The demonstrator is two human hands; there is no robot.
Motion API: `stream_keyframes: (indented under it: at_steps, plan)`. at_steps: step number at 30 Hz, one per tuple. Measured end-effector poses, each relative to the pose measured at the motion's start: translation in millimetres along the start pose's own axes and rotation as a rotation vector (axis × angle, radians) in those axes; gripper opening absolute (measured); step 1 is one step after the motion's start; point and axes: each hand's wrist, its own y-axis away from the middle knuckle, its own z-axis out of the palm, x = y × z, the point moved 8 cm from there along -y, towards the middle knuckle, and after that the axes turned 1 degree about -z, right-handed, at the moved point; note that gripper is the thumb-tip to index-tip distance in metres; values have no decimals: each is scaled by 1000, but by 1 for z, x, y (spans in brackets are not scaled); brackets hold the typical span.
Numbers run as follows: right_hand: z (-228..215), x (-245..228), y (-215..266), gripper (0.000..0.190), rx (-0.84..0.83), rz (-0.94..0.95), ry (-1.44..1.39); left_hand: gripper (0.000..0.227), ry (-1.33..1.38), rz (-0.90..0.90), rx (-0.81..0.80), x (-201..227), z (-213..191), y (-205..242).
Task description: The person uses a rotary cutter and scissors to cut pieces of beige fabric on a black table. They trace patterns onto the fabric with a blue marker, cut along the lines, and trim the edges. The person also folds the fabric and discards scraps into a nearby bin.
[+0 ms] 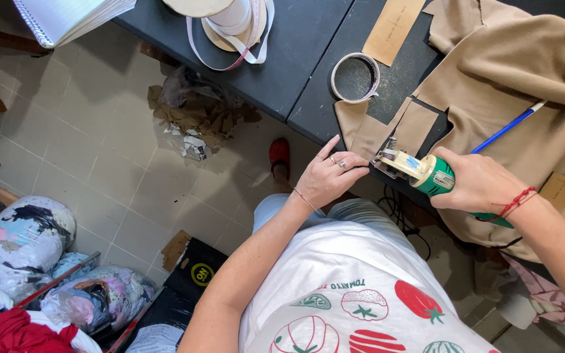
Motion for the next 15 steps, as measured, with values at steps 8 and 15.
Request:
stream_keyframes:
  at_steps: [8, 15]
  plan:
    - [-1, -4, 0, 53, -3, 8, -17, 8, 30, 14, 3, -2, -2, 2]
    - [-1, -6, -1, 52, 7, 6, -42, 8, 66, 16, -17, -4, -1, 5]
